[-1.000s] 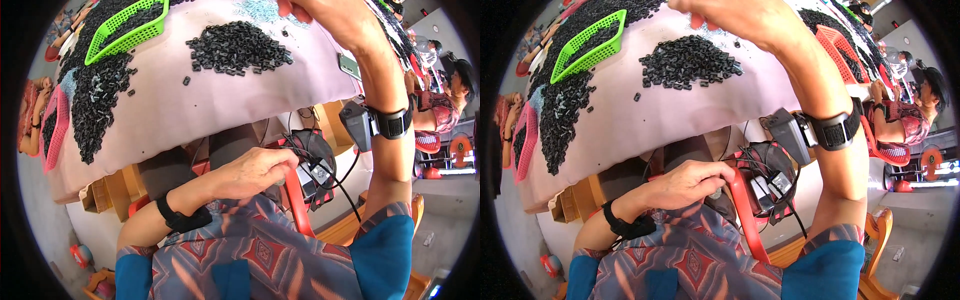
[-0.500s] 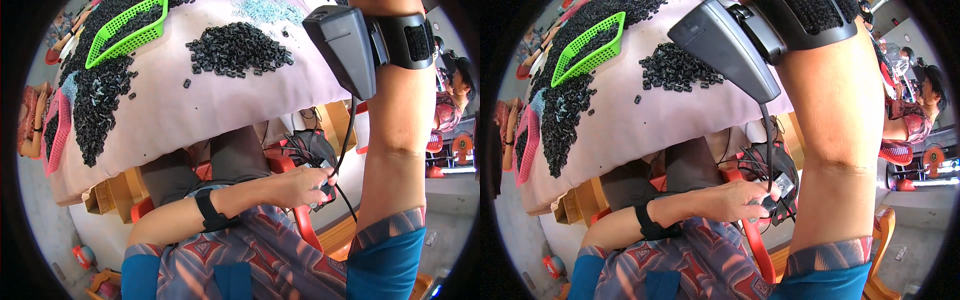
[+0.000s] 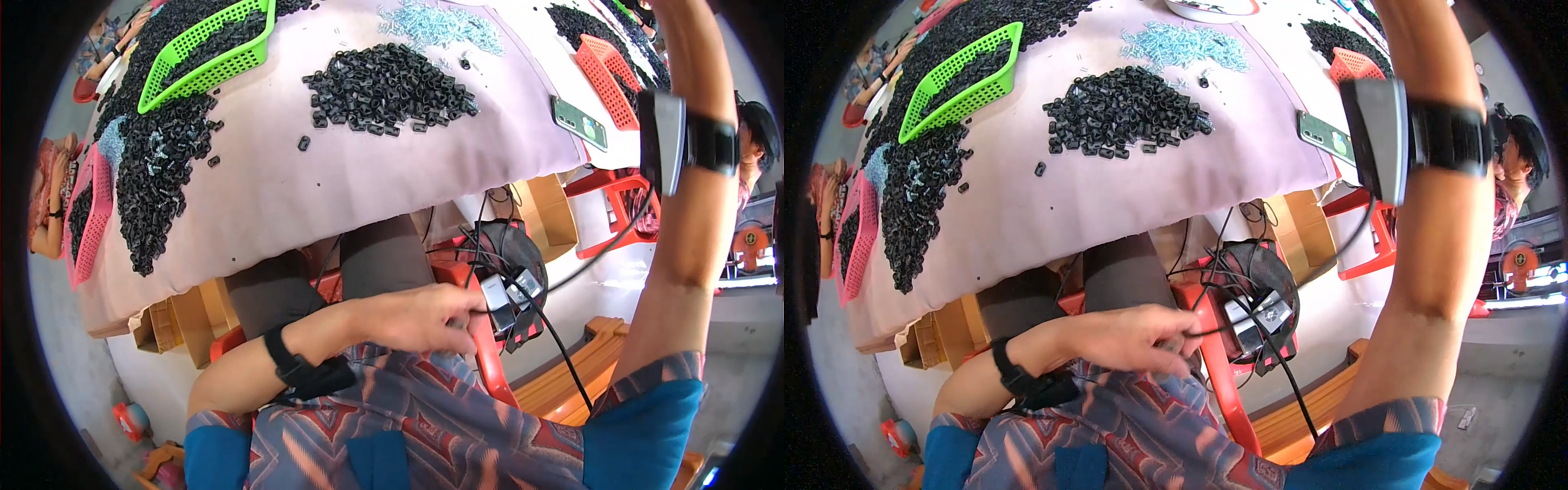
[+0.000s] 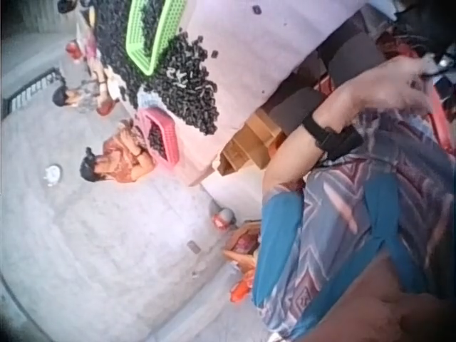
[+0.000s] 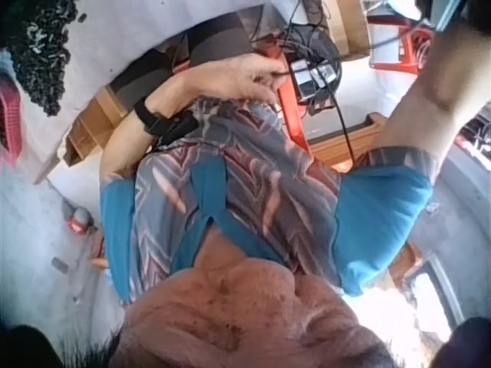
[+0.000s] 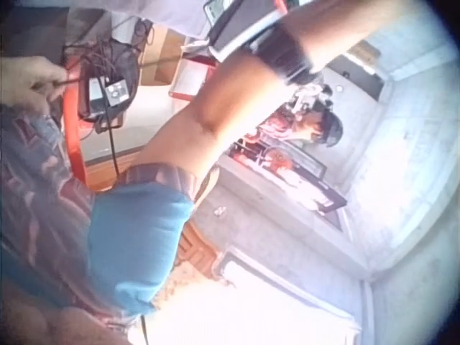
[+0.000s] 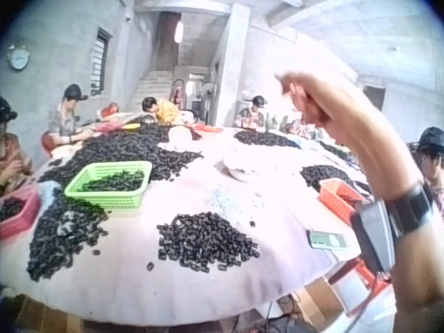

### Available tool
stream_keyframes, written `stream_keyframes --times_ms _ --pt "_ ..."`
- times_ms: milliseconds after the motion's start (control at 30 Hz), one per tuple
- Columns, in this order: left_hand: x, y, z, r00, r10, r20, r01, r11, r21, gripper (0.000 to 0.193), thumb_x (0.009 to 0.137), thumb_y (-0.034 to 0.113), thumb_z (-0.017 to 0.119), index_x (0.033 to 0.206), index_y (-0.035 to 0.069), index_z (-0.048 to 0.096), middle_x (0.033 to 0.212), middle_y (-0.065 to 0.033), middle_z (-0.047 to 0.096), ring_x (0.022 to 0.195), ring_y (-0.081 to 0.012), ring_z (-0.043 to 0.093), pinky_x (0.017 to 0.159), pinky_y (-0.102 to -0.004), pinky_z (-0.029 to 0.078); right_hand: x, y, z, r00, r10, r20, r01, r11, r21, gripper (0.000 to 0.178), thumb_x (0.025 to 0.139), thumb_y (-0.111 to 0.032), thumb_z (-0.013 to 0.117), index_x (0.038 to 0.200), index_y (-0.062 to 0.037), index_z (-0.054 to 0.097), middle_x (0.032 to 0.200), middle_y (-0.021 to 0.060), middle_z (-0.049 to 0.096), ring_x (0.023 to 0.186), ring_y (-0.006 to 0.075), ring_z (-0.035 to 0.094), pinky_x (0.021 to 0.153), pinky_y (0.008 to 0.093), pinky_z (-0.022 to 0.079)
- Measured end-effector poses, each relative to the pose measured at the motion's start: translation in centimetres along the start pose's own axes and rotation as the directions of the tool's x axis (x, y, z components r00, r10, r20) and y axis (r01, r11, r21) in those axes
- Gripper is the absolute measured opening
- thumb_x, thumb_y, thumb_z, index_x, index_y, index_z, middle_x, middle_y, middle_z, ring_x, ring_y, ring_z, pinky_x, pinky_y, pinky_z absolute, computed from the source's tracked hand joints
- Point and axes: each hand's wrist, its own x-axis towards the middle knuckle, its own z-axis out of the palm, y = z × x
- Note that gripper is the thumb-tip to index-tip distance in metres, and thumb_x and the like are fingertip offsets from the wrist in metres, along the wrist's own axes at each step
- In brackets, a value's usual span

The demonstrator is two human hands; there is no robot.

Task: Sorting and assembling small black plastic shoe components at a workstation.

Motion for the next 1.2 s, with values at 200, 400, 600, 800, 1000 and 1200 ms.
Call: stream_keyframes --times_ms 200,400,600,800,1000,1200 --pt "-3.9 3.4 1.4 0.991 0.036 0.127 -0.031 0.999 -0.038 0.022 0.094 0.02 0.062 0.106 0.004 0.053 0.071 -0.0053 0.057 0.061 -0.0133 0.052 0.058 -0.0309 0.04 -7.6 10.2 -1.8 0.547 0.292 0.785 -0.261 0.95 -0.171 0.028 0.085 -0.031 0.063 0.081 -0.0034 0.068 0.064 0.0019 0.062 0.05 0.0068 0.054 0.048 0.0209 0.045" --pt "-4.6 5.5 2.6 0.978 -0.004 0.207 0.002 1.0 0.01 0.034 0.095 0.019 0.06 0.121 0.001 0.045 0.07 -0.0075 0.055 0.067 -0.0213 0.055 0.064 -0.0338 0.041 -20.3 18.5 0.8 0.055 0.668 0.742 -0.511 0.657 -0.554 0.028 0.086 -0.021 0.062 0.101 0.0023 0.065 0.083 0.0093 0.065 0.074 0.0182 0.064 0.065 0.0296 0.054" --pt "-4.6 4.4 3.9 0.981 0.062 0.184 -0.054 0.998 -0.044 0.045 0.096 0.019 0.058 0.132 0.003 0.035 0.075 -0.0144 0.06 0.072 -0.0339 0.058 0.068 -0.0381 0.043 -25.7 21.5 5.3 0.446 0.517 0.73 -0.033 0.825 -0.564 0.047 0.075 -0.007 0.071 0.12 -0.0024 0.059 0.102 0.0167 0.066 0.096 0.0313 0.063 0.086 0.0366 0.052" --pt "-4.9 4.5 3.2 0.986 -0.014 0.167 0.019 0.999 -0.033 0.048 0.096 0.017 0.057 0.135 0.003 0.033 0.074 -0.015 0.061 0.073 -0.0325 0.061 0.068 -0.0394 0.043 -27.4 25.5 6.6 0.214 0.519 0.828 0.327 0.76 -0.561 0.033 0.08 -0.035 0.066 0.106 -0.0147 0.07 0.119 0.0139 0.062 0.127 0.029 0.047 0.102 0.0416 0.039" --pt "-5.5 2.8 2.0 0.99 -0.093 0.109 0.09 0.996 0.027 0.044 0.094 0.018 0.06 0.131 0.006 0.041 0.067 -0.0083 0.056 0.064 -0.0221 0.055 0.065 -0.0356 0.043 -27.9 23.5 5.9 -0.007 0.637 0.771 0.154 0.763 -0.628 0.043 0.092 -0.046 0.056 0.095 -0.0046 0.068 0.092 0.0184 0.068 0.091 0.0384 0.063 0.08 0.0468 0.049" --pt "-5.1 -0.8 2.2 0.999 -0.037 0.023 0.027 0.947 0.32 0.033 0.088 0.01 0.056 0.12 0.006 0.05 0.071 -0.0107 0.062 0.069 -0.0298 0.063 0.064 -0.0393 0.046 -32.0 24.9 5.5 -0.098 0.574 0.813 0.104 0.818 -0.566 0.055 0.091 -0.057 0.051 0.098 -0.0056 0.069 0.092 0.0173 0.069 0.093 0.0384 0.063 0.08 0.0458 0.05"
